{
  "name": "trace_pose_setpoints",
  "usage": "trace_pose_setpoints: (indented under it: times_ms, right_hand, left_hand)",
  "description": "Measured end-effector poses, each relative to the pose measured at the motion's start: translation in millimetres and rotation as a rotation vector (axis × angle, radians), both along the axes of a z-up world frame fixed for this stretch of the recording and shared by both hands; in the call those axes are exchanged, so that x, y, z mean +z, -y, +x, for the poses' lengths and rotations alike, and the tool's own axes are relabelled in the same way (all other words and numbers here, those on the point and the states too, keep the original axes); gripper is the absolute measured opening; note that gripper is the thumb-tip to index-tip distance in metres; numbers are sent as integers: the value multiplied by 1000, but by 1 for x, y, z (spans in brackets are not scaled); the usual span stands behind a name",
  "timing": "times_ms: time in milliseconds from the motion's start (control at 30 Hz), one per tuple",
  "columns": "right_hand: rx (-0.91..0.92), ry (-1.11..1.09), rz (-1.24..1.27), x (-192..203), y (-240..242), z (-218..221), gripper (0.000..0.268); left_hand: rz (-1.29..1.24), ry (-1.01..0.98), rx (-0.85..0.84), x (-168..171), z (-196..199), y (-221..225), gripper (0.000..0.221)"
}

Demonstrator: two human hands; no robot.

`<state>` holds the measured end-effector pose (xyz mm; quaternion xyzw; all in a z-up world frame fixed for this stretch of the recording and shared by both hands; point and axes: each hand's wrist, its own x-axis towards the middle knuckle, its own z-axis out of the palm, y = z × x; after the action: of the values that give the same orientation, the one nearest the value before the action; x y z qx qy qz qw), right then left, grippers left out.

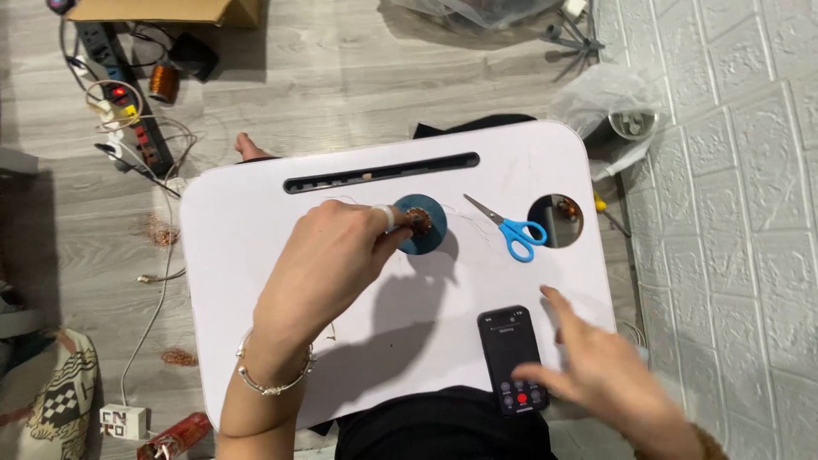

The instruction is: Winding thin copper wire around a small circular electronic component on a white lap desk.

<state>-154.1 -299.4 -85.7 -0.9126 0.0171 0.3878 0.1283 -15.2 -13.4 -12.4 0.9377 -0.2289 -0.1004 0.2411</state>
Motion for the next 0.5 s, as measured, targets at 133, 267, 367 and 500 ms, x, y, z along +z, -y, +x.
trace_pose_setpoints:
  times_ms: [133,267,367,500]
  right_hand:
    - [120,17,-45,-39,-22,-42,158]
    - [194,329,-6,-53,-30,-60,138]
    - [246,406,-71,-58,-26,-61,131]
    - [238,336,-51,-70,-28,-62,118]
  left_hand:
    - [-5,14,0,1,1,5,18]
    - [-8,11,3,3,1,9,12]
    - [-26,17,4,3,0,9,13]
    - [-28,34,3,3,1,9,13]
